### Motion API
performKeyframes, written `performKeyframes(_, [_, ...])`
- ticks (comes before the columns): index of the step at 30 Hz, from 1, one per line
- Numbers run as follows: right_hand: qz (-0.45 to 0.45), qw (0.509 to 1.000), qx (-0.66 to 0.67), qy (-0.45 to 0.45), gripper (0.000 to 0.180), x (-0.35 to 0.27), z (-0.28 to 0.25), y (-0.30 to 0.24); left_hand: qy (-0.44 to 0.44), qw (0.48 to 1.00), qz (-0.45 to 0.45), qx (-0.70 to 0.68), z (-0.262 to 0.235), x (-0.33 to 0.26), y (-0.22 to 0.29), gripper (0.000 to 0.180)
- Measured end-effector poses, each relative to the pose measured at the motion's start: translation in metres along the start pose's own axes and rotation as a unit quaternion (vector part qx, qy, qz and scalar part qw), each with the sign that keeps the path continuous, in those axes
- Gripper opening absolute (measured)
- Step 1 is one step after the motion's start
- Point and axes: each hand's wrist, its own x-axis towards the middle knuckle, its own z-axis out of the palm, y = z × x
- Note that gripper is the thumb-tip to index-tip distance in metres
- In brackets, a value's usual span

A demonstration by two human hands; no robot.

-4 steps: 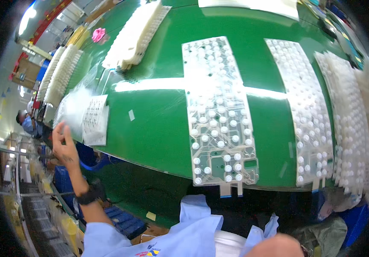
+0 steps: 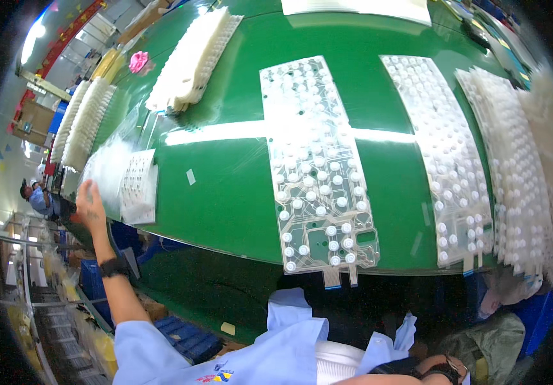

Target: Manually assembling keyboard components on an assembly line.

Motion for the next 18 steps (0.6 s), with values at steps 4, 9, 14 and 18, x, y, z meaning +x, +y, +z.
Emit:
performKeyframes(4, [-0.013, 0.999, 0.04, -0.008, 0.017, 0.009, 0.014, -0.012, -0.076, 0.993, 0.082, -0.029, 0.003, 0.001, 0.028, 0.032])
performKeyframes(9, [-0.004, 0.996, 0.077, -0.042, 0.015, 0.016, 0.037, -0.014, -0.28, 0.872, 0.205, -0.345, -0.056, -0.075, 0.227, 0.043])
performKeyframes(14, [-0.061, 0.994, 0.068, 0.065, 0.017, 0.017, 0.059, -0.025, -0.316, 0.827, 0.369, -0.284, -0.075, -0.135, 0.309, 0.078])
performKeyframes(18, [-0.09, 0.993, -0.069, -0.043, 0.027, 0.005, 0.028, -0.005, -0.278, 0.819, 0.33, -0.378, -0.063, -0.143, 0.301, 0.056])
